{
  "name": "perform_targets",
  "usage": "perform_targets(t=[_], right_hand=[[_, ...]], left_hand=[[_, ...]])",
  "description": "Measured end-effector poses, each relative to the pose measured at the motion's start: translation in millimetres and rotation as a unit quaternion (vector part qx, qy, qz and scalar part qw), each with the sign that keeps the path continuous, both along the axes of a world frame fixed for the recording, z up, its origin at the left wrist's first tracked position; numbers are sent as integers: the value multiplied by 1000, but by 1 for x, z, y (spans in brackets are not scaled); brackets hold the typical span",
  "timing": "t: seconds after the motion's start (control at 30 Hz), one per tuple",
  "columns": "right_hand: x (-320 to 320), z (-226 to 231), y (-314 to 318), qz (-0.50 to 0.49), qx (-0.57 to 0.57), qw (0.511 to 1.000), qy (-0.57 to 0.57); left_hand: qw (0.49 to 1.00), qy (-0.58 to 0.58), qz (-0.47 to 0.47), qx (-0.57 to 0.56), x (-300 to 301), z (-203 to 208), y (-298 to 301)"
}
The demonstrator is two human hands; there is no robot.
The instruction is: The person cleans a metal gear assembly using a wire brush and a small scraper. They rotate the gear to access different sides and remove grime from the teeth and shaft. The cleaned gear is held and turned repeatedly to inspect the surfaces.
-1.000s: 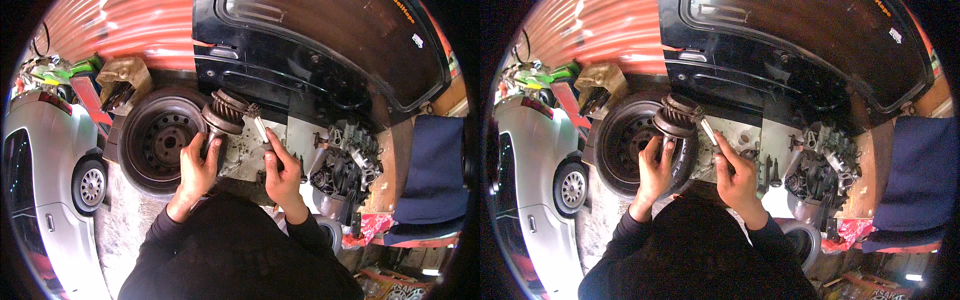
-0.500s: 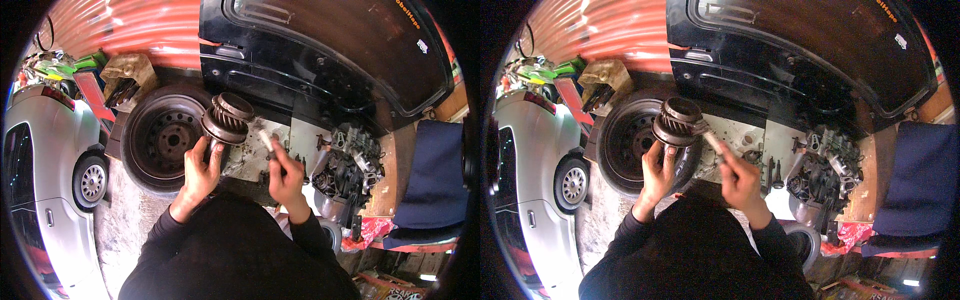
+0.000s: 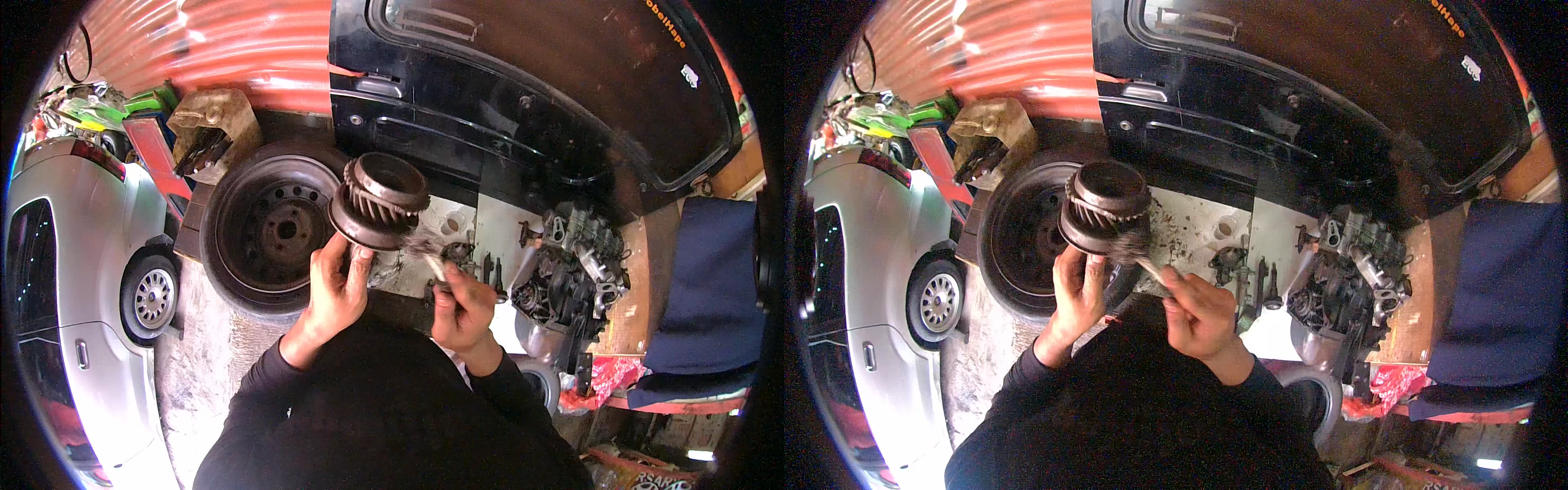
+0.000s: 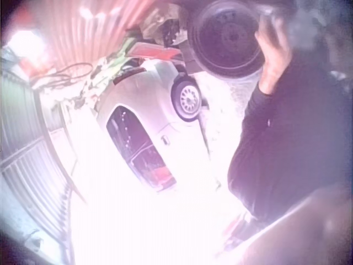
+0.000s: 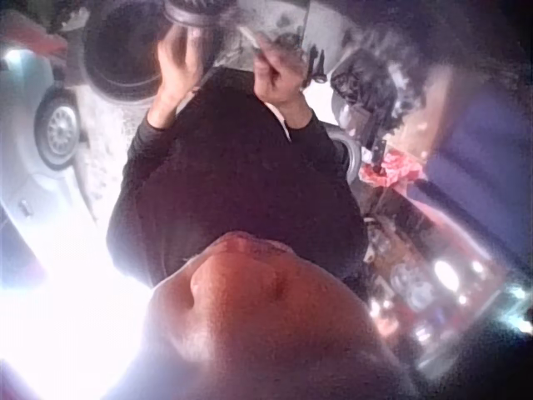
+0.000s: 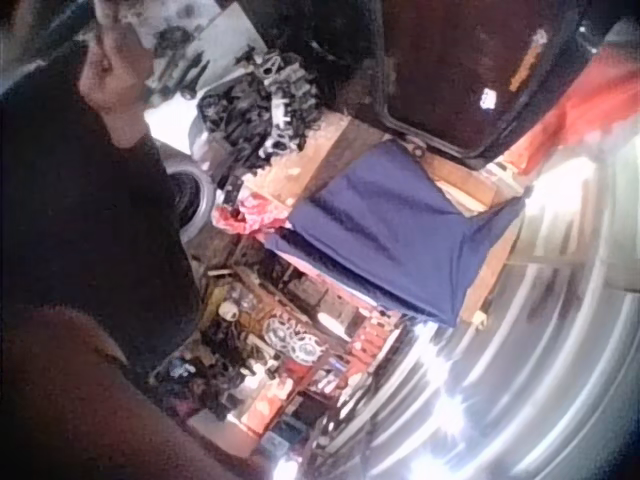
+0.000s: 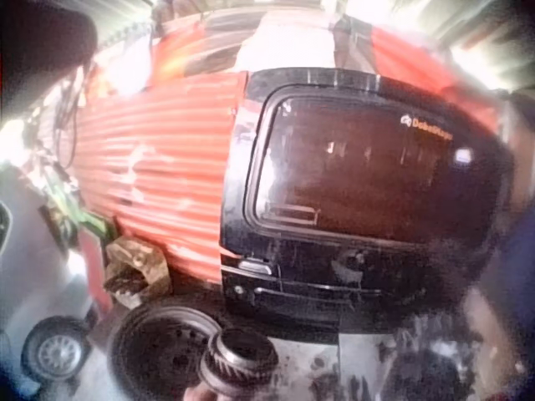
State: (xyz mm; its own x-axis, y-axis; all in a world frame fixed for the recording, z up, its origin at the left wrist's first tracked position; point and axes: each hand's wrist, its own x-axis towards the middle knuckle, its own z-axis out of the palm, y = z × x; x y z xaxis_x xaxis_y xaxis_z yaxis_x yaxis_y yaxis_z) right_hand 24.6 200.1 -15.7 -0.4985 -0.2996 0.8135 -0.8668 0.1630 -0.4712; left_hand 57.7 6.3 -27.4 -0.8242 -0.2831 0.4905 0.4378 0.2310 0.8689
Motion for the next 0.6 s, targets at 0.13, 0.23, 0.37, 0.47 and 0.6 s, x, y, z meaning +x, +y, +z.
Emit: perform_targets(t=[0.13,0.23,0.37,0.47,0.6], right_hand=[[-3,13,2,-23,55,998,-34],[-3,40,2,-35,132,989,-52],[-8,35,14,-50,139,987,-70],[-9,39,14,-43,150,985,-76],[-17,47,8,-34,170,981,-83]], left_hand=[[997,-72,-24,34,3,7,5],[994,-100,-35,34,7,7,2],[993,-101,-25,52,4,15,1],[997,-77,-15,-15,0,1,-5],[996,-84,-18,28,-6,-1,-6]])
